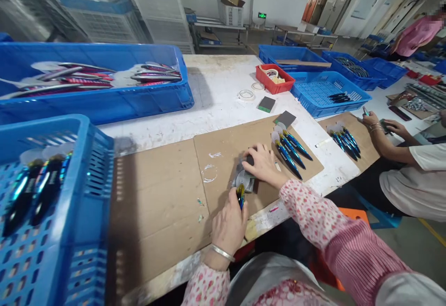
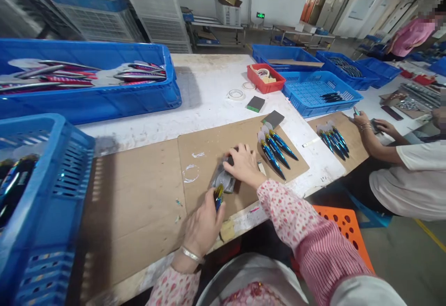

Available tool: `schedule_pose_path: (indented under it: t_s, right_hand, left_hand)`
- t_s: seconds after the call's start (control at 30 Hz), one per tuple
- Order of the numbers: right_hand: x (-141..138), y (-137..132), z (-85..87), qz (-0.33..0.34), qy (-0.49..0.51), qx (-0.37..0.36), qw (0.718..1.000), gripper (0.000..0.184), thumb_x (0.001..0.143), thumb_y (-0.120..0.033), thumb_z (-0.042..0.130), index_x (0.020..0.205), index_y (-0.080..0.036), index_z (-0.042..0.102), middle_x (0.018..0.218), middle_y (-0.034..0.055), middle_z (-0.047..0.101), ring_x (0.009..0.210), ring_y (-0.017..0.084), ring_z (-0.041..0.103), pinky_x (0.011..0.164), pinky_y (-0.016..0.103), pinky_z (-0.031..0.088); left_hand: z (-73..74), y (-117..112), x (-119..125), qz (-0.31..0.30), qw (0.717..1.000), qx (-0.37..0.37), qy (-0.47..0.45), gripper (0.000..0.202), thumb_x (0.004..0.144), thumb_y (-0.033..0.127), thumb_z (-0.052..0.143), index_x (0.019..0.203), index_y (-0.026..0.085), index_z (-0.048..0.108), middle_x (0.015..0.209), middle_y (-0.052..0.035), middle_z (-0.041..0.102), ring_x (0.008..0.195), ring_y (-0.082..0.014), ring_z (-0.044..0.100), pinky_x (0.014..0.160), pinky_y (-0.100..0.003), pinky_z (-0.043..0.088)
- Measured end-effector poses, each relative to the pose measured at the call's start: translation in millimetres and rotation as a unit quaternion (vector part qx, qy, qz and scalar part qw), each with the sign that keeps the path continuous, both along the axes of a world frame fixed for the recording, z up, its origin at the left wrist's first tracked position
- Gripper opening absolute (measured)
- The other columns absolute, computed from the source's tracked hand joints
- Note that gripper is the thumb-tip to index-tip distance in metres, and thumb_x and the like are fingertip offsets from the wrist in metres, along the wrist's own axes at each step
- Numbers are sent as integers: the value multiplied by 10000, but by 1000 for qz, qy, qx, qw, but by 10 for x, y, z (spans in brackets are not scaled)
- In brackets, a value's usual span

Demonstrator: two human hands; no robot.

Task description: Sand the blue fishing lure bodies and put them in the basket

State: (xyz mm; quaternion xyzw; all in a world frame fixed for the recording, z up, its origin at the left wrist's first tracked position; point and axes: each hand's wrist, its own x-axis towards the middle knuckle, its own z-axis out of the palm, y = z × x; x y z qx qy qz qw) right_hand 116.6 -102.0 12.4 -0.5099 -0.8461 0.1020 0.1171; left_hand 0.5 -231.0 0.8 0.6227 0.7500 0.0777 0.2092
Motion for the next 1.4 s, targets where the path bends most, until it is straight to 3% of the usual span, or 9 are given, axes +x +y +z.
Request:
schedule_pose_path:
  t_s: [0.2, 0.4, 0.53, 0.67, 0.77, 0.87, 0.97, 1.23, 1.4]
  right_hand:
    - [34, -73, -36, 38, 43, -32, 998, 201, 873, -369, 593, 1043, -264, 612, 1137, 47, 497, 1094, 232, 429, 875, 363, 363]
    - [-5, 22, -29, -17, 38, -18, 999, 207, 860, -374, 609, 1033, -261, 620, 1146, 53, 493, 1111, 248, 423, 878, 387, 360]
    - [24, -86, -70, 37, 66, -24, 997, 175, 854, -352, 608, 1015, -283, 610, 1096, 21, 513, 1064, 217, 453, 854, 361, 377]
    - [101, 100, -67, -42, 84, 19, 995, 172, 834, -343, 619, 981, -257, 643, 1114, 56, 507, 1088, 258, 435, 871, 399, 383]
    - [178, 310, -20, -79, 155, 53, 983, 187, 781, -307, 657, 951, -230, 659, 1111, 68, 503, 1077, 262, 444, 913, 403, 388]
    - [221, 393, -2, -49, 245, 61, 966, 188, 747, -271, 674, 928, -223, 660, 1047, 52, 508, 1050, 240, 473, 959, 388, 389]
    - [212, 382, -28, -16, 270, 54, 961, 203, 735, -270, 697, 930, -232, 661, 1058, 45, 502, 1064, 239, 472, 986, 395, 381]
    - [150, 378, -90, 85, 142, 3, 986, 250, 794, -342, 704, 1010, -235, 640, 1152, 60, 502, 1117, 248, 440, 986, 403, 374]
    - [-168, 292, -142, 118, 129, 29, 984, 261, 788, -367, 698, 1009, -245, 631, 1223, 68, 487, 1161, 268, 410, 968, 424, 347]
  left_hand:
    - [26, -4, -12, 0, 1000, -15, -3, 454, 960, 340, 306, 1355, 121, 354, 1128, -161, 681, 891, -228, 702, 700, -308, 493]
    - [29, 8, -27, 5, 1000, -18, -15, 448, 963, 341, 299, 1347, 117, 352, 1063, -161, 701, 873, -246, 707, 690, -322, 485]
    - [-7, 14, -28, -2, 1000, -7, -11, 459, 962, 349, 301, 1354, 113, 344, 1090, -168, 692, 894, -249, 703, 692, -319, 482]
    - [-6, -21, -97, -17, 1000, -7, 4, 442, 961, 349, 311, 1331, 116, 374, 1010, -145, 708, 874, -255, 699, 675, -320, 479]
    - [70, -48, -219, -37, 998, -6, 48, 431, 950, 360, 354, 1330, 161, 401, 1003, -124, 708, 830, -243, 697, 643, -303, 469]
    - [182, -6, -350, -56, 993, 17, 102, 385, 947, 350, 366, 1306, 230, 436, 1058, -88, 692, 796, -231, 690, 603, -292, 451]
    - [235, 110, -440, -94, 986, 30, 137, 293, 944, 289, 364, 1180, 203, 515, 1016, -70, 684, 847, -235, 677, 639, -291, 456]
    - [44, 345, -511, -114, 981, -17, 156, 250, 883, 266, 457, 1111, 210, 542, 1052, -80, 664, 873, -240, 678, 657, -315, 484]
    - [21, 382, -529, -123, 977, -24, 174, 221, 867, 234, 486, 1075, 202, 551, 975, -83, 677, 901, -255, 677, 677, -324, 484]
